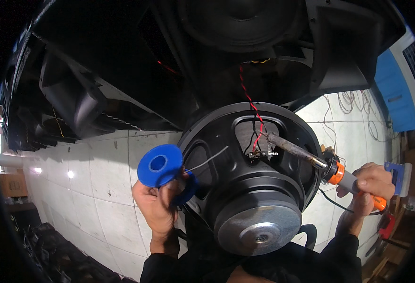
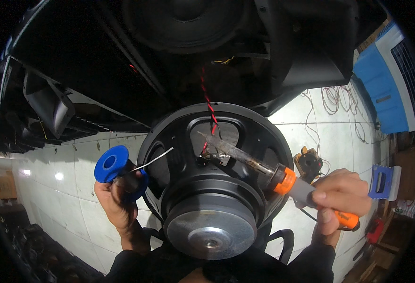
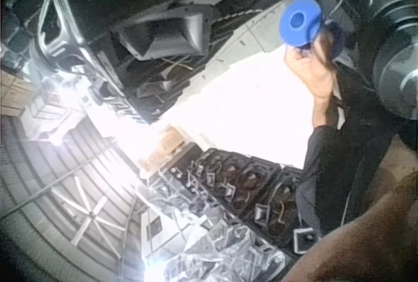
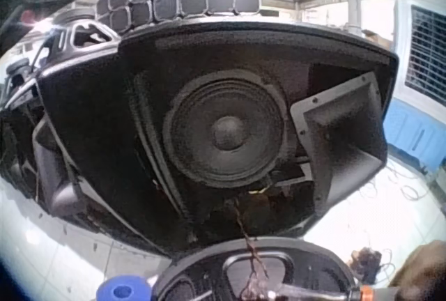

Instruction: The person repairs a large black speaker by soldering red and black wires to its terminals, then places the speaker into a black enclosure and secures it with a zip tie.

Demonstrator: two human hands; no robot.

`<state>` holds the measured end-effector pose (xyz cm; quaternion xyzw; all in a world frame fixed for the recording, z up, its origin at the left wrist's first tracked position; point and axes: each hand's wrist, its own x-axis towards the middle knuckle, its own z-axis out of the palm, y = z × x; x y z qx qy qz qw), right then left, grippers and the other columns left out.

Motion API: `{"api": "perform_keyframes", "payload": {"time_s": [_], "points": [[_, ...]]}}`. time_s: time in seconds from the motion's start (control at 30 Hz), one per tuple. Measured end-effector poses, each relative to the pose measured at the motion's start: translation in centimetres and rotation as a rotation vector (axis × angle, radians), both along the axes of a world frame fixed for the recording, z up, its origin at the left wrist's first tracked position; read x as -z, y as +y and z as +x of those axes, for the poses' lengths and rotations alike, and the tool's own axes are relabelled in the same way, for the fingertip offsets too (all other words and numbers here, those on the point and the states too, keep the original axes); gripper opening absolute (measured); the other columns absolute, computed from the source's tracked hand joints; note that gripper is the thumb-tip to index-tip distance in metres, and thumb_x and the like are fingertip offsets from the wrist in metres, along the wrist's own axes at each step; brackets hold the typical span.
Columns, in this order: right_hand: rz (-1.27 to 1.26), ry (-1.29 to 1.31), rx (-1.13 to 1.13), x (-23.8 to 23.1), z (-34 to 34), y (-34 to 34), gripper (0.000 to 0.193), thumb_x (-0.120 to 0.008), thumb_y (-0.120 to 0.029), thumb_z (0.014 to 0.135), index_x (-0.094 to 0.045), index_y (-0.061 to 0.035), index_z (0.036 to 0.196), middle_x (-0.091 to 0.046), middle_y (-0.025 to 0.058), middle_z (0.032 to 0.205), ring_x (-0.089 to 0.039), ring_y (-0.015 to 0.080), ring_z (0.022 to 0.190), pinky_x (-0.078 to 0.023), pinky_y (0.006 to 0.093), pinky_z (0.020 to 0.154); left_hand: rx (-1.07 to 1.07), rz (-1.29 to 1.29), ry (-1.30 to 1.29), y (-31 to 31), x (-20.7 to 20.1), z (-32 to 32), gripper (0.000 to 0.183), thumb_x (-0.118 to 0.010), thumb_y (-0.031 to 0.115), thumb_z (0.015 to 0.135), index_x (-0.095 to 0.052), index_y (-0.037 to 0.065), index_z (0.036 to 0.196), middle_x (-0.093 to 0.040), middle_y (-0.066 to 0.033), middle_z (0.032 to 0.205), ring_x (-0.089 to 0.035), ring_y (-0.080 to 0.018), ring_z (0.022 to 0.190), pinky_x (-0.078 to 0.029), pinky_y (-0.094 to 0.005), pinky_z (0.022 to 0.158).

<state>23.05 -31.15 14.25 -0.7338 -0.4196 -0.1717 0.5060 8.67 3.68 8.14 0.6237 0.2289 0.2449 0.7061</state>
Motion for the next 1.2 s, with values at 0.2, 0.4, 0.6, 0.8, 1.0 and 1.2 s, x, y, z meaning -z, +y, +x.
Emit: {"api": "perform_keyframes", "payload": {"time_s": [0.2, 0.4, 0.6, 0.8, 1.0, 1.2], "points": [[0.279, 0.135, 0.045, 2.4, -0.3, -1.4, 0.032, -0.06, -0.034, 0.102, -0.067, -0.0024, 0.101, -0.063, 0.0109, 0.07, -0.061, 0.0162, 0.047, -0.046, 0.025, 0.042, -0.09, -0.132, -0.239, 1.2, 0.3, 0.5, 0.045, -0.068, 0.018, 0.098, -0.05, -0.01, 0.128, -0.066, -0.0254, 0.116, -0.068, -0.0281, 0.108, -0.053, -0.0405, 0.101], [0.445, 0.244, 0.293, 7.7, -1.7, -7.9, 0.035, -0.051, -0.026, 0.103, -0.06, 0.0039, 0.12, -0.06, 0.0153, 0.077, -0.058, 0.0174, 0.046, -0.05, 0.0252, 0.039, -0.267, -0.079, -0.228, 3.8, 2.2, 1.1, 0.04, -0.061, 0.021, 0.104, -0.055, -0.009, 0.13, -0.064, -0.0197, 0.127, -0.061, -0.0242, 0.12, -0.043, -0.0374, 0.112], [0.685, 0.606, 0.455, 8.1, -2.3, -10.6, 0.041, -0.062, -0.031, 0.099, -0.066, 0.0074, 0.114, -0.063, 0.0111, 0.075, -0.059, 0.0167, 0.054, -0.05, 0.0267, 0.045, -0.329, 0.044, 0.001, 8.2, 7.6, -0.6, 0.041, -0.06, 0.025, 0.104, -0.062, -0.007, 0.129, -0.067, -0.0133, 0.125, -0.057, -0.0182, 0.119, -0.039, -0.0324, 0.108], [0.18, 0.492, 1.128, 13.3, -5.7, -17.0, 0.03, -0.061, -0.017, 0.098, -0.074, 0.0096, 0.102, -0.07, 0.0102, 0.073, -0.062, 0.0135, 0.058, -0.052, 0.0256, 0.05, -0.524, -0.222, 0.22, 13.7, 14.7, -0.5, 0.039, -0.065, 0.016, 0.098, -0.063, -0.011, 0.126, -0.068, -0.0146, 0.123, -0.06, -0.0196, 0.117, -0.045, -0.0308, 0.103], [-0.378, 0.303, 1.041, 21.8, -6.4, -17.2, 0.016, -0.071, -0.013, 0.093, -0.078, -0.0011, 0.102, -0.076, 0.0142, 0.082, -0.07, 0.0199, 0.064, -0.054, 0.0291, 0.057, -0.342, -0.026, 0.256, 18.1, 21.9, -5.3, 0.052, -0.068, 0.023, 0.097, -0.053, 0.0, 0.142, -0.055, -0.014, 0.138, -0.056, -0.0249, 0.121, -0.044, -0.0316, 0.105], [-0.79, 0.312, 0.879, 30.4, -4.7, -20.8, 0.032, -0.071, -0.014, 0.089, -0.069, -0.0122, 0.121, -0.071, 0.0137, 0.09, -0.069, 0.032, 0.072, -0.053, 0.0425, 0.061, -0.661, -0.423, 0.458, 22.4, 28.8, -7.3, 0.044, -0.074, 0.037, 0.091, -0.066, 0.003, 0.118, -0.06, -0.0119, 0.111, -0.057, -0.0282, 0.105, -0.05, -0.0451, 0.094]]}}
